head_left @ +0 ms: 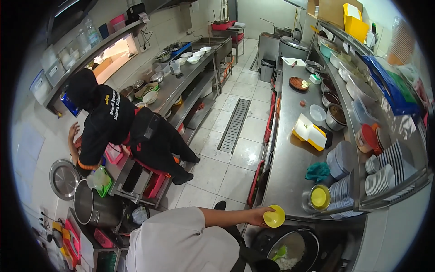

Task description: Assembling a meal box with rice, fried tofu, and vegetable garnish.

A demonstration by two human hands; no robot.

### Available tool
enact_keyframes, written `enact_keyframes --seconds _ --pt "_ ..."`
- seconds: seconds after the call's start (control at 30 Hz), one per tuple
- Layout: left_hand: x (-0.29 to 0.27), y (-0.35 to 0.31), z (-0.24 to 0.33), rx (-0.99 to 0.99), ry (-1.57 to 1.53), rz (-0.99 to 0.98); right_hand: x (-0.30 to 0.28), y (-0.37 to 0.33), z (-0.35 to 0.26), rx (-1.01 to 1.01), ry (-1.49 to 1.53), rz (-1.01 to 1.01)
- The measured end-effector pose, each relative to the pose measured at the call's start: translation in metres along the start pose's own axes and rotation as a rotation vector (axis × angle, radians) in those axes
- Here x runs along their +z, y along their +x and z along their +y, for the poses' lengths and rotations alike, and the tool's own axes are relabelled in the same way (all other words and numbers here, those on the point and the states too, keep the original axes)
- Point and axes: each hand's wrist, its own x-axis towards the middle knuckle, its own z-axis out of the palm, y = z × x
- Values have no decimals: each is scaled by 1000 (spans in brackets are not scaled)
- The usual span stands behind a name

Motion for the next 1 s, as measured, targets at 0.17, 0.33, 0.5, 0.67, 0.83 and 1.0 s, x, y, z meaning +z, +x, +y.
enact_keyframes --seconds 0.17,0.33,0.5,0.67,0.83,1.0 --pt "13 12 -36 -54 -102 -140 -78 1 139 68 23 383" --pt "-33 -7 -37 258 78 -143 -158 -67 64 292 -334 638" --pt "70 -21 -19 187 472 246 -115 -13 -48 389 -396 1201" --pt "115 35 -60 360 1176 -114 58 -7 -167 295 919 336" --pt "106 59 -78 453 1527 -33 170 -31 -140 780 1171 96" --pt "44 75 -85 597 1315 384 218 17 -81 888 226 239"
